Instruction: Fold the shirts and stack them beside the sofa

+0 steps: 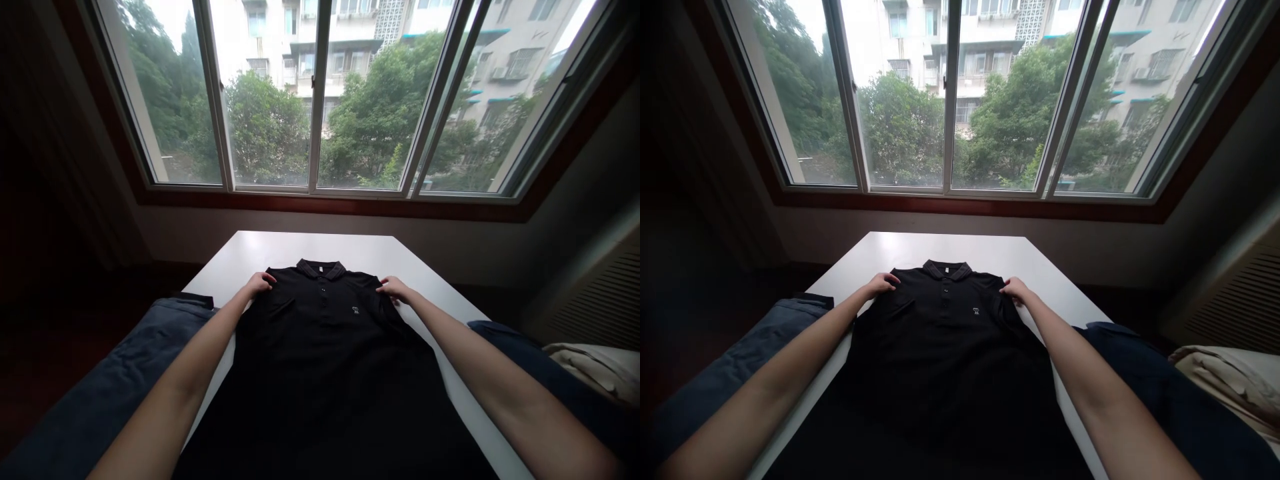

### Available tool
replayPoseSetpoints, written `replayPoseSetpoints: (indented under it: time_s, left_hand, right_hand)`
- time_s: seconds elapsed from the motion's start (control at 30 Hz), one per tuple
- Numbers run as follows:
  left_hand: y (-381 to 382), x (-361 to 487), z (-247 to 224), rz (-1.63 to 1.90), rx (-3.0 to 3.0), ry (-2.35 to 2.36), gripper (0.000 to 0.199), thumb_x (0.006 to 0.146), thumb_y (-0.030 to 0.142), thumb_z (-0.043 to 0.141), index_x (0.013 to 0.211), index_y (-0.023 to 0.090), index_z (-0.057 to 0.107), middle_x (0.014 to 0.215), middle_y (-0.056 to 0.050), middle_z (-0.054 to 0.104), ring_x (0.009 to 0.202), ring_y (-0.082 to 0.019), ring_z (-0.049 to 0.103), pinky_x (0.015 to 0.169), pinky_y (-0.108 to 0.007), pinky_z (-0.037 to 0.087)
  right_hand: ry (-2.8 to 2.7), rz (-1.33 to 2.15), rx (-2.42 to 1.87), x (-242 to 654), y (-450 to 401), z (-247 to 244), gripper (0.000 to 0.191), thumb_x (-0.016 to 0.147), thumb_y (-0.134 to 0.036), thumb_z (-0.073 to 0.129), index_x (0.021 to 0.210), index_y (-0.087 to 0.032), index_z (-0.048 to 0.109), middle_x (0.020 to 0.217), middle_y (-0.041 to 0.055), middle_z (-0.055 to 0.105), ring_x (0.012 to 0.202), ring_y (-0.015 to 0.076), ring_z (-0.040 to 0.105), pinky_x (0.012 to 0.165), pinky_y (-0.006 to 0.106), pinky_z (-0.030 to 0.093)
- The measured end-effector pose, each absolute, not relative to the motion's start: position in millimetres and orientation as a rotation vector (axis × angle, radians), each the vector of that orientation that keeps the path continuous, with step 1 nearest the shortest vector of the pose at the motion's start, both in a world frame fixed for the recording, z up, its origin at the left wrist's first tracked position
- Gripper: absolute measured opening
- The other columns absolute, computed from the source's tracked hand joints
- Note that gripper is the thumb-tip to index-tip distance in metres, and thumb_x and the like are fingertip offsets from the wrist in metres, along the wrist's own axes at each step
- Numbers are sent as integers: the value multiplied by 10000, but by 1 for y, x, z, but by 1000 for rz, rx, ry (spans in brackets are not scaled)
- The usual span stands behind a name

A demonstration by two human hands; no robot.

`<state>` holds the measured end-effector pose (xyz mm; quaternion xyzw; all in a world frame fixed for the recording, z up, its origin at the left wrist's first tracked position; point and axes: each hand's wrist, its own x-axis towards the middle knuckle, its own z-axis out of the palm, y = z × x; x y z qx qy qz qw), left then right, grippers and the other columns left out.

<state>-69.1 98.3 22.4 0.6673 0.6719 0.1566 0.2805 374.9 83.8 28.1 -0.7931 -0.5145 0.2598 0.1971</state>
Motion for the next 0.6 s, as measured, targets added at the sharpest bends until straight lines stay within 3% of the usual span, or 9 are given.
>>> replayPoseSetpoints:
  time_s: [0.1, 0.17, 0.23, 0.3, 0.4, 0.5, 0.6]
  left_hand:
    - [110, -75, 29, 400, 1758, 1699, 393, 733, 55, 615, 1106, 142, 705, 901, -47, 730, 847, -189, 684, 720, -239, 543]
    - [118, -76, 31, 436, 1765, 1700, 417, 745, 51, 601, 1140, 143, 694, 911, -47, 733, 824, -185, 684, 715, -246, 547]
    - [127, -71, 31, 502, 1801, 1740, 431, 791, 68, 567, 1204, 155, 658, 1036, -63, 721, 874, -183, 679, 759, -254, 543]
    - [136, -61, 27, 577, 1859, 1805, 427, 825, 82, 543, 1235, 165, 629, 1217, -81, 660, 1052, -204, 632, 890, -271, 508]
    - [143, -40, 19, 657, 1924, 1942, 415, 846, 112, 540, 1256, 145, 596, 1477, -128, 437, 1353, -303, 377, 1101, -395, 341]
    - [135, -17, 12, 667, 2032, 2019, 433, 907, 299, 538, 1301, 118, 537, 1536, -188, 302, 1399, -370, 251, 1128, -520, 233]
    - [111, -1, 9, 597, 2335, 1925, 597, 871, 535, 565, 1311, 137, 505, 1425, -193, 425, 1321, -361, 354, 1093, -490, 277]
  right_hand:
    - [-1498, 725, -2222, 384, 100, 33, 343, 658, -184, 774, 972, -81, 678, 702, 66, 638, 649, 161, 603, 565, 243, 443]
    - [-1532, 658, -2218, 390, 112, 38, 308, 657, -173, 776, 938, -83, 690, 731, 73, 650, 698, 171, 617, 611, 247, 452]
    - [-1554, 552, -2219, 393, 125, 42, 300, 695, -160, 741, 981, -86, 687, 820, 91, 671, 787, 189, 632, 675, 253, 459]
    - [-1560, 433, -2229, 390, 136, 43, 308, 747, -156, 684, 1051, -109, 669, 931, 105, 681, 887, 212, 634, 741, 266, 458]
    - [-1536, 281, -2253, 377, 145, 38, 334, 834, -195, 586, 1165, -156, 613, 1098, 123, 654, 1021, 239, 615, 820, 290, 450]
    - [-1554, 189, -2254, 362, 140, 29, 382, 897, -331, 526, 1238, -162, 551, 1240, 159, 580, 1111, 266, 580, 869, 322, 447]
    - [-1700, 224, -2260, 352, 125, 21, 532, 843, -489, 587, 1248, -148, 529, 1251, 181, 559, 1125, 303, 566, 877, 362, 456]
